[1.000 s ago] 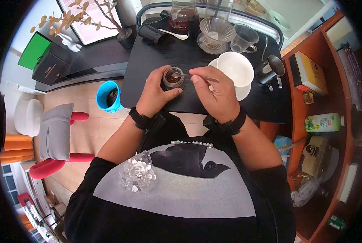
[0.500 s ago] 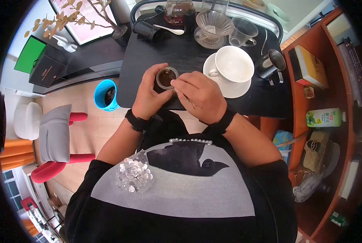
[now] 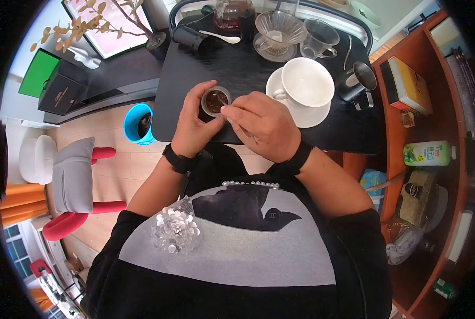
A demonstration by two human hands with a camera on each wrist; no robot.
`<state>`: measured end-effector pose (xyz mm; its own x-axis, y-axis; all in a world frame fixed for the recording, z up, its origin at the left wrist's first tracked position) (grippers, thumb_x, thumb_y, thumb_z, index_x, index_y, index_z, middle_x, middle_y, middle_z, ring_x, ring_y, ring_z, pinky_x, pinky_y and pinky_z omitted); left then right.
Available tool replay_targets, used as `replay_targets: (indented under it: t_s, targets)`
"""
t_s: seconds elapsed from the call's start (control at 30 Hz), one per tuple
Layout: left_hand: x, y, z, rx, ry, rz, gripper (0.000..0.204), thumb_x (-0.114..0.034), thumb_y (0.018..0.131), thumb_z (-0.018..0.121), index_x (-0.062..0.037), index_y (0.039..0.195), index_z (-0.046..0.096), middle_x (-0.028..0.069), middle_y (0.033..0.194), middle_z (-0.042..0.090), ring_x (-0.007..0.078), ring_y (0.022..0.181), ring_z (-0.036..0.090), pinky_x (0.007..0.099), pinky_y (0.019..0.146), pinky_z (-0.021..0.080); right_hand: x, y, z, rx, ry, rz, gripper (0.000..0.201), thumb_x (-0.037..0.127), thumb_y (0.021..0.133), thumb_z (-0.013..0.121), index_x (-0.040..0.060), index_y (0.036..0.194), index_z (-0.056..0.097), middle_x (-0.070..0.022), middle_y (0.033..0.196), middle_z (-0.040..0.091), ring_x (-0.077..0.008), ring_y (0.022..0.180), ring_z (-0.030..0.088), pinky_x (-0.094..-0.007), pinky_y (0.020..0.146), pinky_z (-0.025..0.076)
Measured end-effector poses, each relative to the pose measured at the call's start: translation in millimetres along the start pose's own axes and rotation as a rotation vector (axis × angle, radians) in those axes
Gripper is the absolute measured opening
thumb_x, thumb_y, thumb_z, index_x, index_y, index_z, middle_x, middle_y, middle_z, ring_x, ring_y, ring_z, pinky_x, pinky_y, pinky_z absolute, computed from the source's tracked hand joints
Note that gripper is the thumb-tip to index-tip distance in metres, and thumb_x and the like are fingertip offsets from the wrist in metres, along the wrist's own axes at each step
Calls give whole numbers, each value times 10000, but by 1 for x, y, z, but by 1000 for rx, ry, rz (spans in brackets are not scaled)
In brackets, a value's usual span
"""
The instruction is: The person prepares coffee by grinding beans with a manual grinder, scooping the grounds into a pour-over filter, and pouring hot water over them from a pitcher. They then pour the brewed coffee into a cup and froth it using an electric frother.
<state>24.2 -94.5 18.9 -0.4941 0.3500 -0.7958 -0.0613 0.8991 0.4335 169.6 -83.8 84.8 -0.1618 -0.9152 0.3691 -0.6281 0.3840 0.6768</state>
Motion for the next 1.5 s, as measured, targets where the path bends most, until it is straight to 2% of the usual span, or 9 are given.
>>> replay_targets:
  t_s: [0.27,0.4,0.47,0.77,0.87,0.97,1.2,1.37,1.5]
  targets:
    - [-1,0,0,11,6,-3,612,-12,641,685,-66,1201,445,100,1155,467,218,1060,496,296,905,393,-7,5,-7,41,243,212,124,-11,726,584,12,848,599,-122,753,571,-288,653,550,-349,588,449]
    - [-1,0,0,19,-15,-23,612,-12,639,684,-70,1200,447,103,1155,467,222,1069,492,299,909,390,-13,6,1,66,190,223,110,1,739,575,8,847,596,-132,754,575,-289,660,554,-345,597,448]
    - [-1,0,-1,21,-10,-35,611,-11,639,684,-71,1200,448,104,1158,467,223,1074,490,301,912,389,-9,8,-7,-62,113,167,106,6,746,571,3,849,594,-125,741,578,-287,661,557,-343,592,445]
    - [-2,0,0,13,5,17,603,-22,647,680,-69,1201,448,112,1167,469,229,1071,497,305,914,390,-13,4,6,76,221,238,108,30,755,581,16,860,601,-129,789,589,-285,692,565,-355,616,453]
    - [-2,-1,0,15,14,14,604,-20,646,679,-64,1201,446,111,1163,472,228,1071,497,305,913,391,-15,5,1,-29,96,177,116,29,754,582,19,867,601,-130,794,588,-287,694,566,-356,616,455]
    - [-3,-1,0,16,22,18,606,-19,644,680,-61,1201,445,108,1156,476,225,1068,498,303,909,394,-14,6,-6,-51,132,224,123,28,750,583,21,872,600,-136,801,586,-291,698,566,-357,614,458]
    - [-1,0,0,23,5,5,609,-18,642,678,-61,1202,441,105,1152,476,220,1057,504,302,906,395,-7,4,-6,-20,178,213,109,26,744,584,19,853,597,-129,759,579,-291,677,562,-356,595,453]
    - [-1,-1,1,15,14,12,608,-23,644,678,-60,1203,440,106,1154,476,218,1049,506,302,902,397,-12,6,5,107,148,239,76,32,749,579,20,823,588,-114,744,572,-286,668,554,-360,580,440]
    - [-1,-1,1,25,21,6,606,-25,647,678,-57,1203,439,109,1163,475,225,1072,497,304,913,390,-10,8,-1,19,69,186,85,33,749,579,22,833,590,-117,752,571,-288,684,553,-359,593,443]
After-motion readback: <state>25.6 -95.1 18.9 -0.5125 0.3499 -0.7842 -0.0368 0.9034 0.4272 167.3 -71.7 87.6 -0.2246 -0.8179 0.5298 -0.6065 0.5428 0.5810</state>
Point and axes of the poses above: each hand's wrist, its own y-axis towards the middle knuckle, its own z-axis out of the palm, x = y × z, the point moved 6 cm from there along y, towards the middle knuckle
